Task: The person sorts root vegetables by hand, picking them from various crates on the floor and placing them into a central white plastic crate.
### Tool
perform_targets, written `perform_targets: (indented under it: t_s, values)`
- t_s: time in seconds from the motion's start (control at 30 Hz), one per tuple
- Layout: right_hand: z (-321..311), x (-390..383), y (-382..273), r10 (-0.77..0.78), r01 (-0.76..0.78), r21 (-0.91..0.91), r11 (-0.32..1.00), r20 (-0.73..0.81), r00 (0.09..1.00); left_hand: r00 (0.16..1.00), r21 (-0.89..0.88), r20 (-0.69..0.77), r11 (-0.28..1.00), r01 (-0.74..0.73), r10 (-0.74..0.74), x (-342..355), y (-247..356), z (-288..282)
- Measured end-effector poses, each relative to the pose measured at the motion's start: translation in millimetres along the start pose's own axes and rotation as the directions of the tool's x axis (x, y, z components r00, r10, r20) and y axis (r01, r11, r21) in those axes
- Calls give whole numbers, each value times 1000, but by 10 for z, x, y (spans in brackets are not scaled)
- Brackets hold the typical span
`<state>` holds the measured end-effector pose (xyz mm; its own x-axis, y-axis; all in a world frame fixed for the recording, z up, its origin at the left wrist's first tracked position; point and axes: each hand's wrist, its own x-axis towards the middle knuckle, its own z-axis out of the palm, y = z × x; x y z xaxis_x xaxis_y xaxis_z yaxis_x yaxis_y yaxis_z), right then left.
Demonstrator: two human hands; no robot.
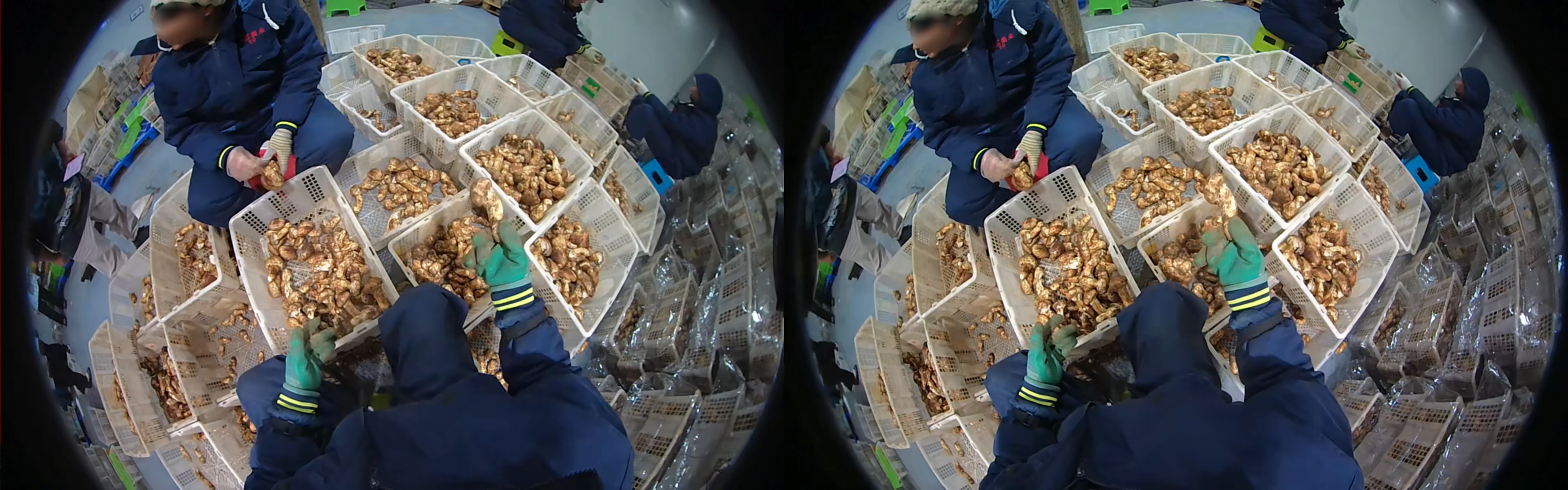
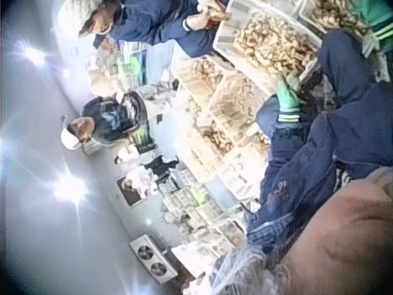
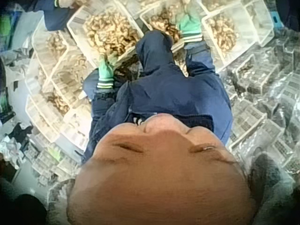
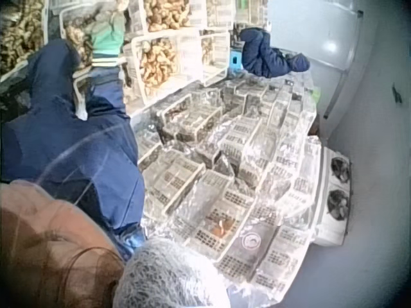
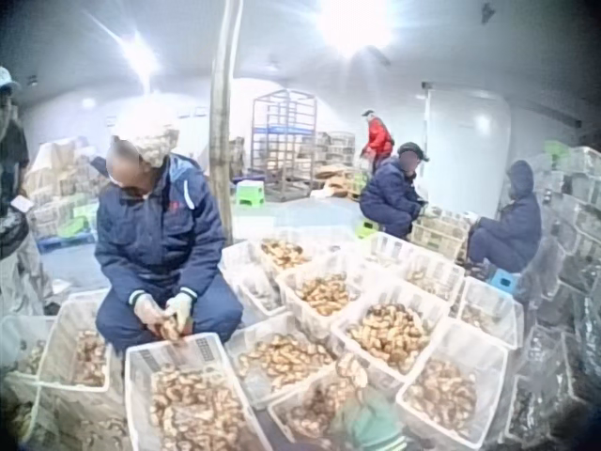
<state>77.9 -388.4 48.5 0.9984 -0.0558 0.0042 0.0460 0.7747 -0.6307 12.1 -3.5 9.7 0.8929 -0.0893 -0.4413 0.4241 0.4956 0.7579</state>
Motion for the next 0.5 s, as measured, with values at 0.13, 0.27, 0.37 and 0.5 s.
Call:
perform_targets:
  t_s: [0.13, 0.27, 0.37, 0.5]
  values:
    - [-457, 246, 81, -41, -29, -545, 838, -115, 993, 1000, 58, 29, 998, -3, 1, -17, 25, 6]
    - [-718, 701, 153, 234, -421, -427, 800, -423, 875, 994, -14, 109, 1000, -4, 6, 46, -48, -100]
    - [-904, 1128, 171, 307, -523, -425, 738, -479, 822, 992, -61, 123, 998, -4, 12, 70, -62, -86]
    - [-1335, 2200, -212, 247, -360, -257, 897, -382, 890, 990, 4, 139, 1000, 5, -5, 163, -27, 118]
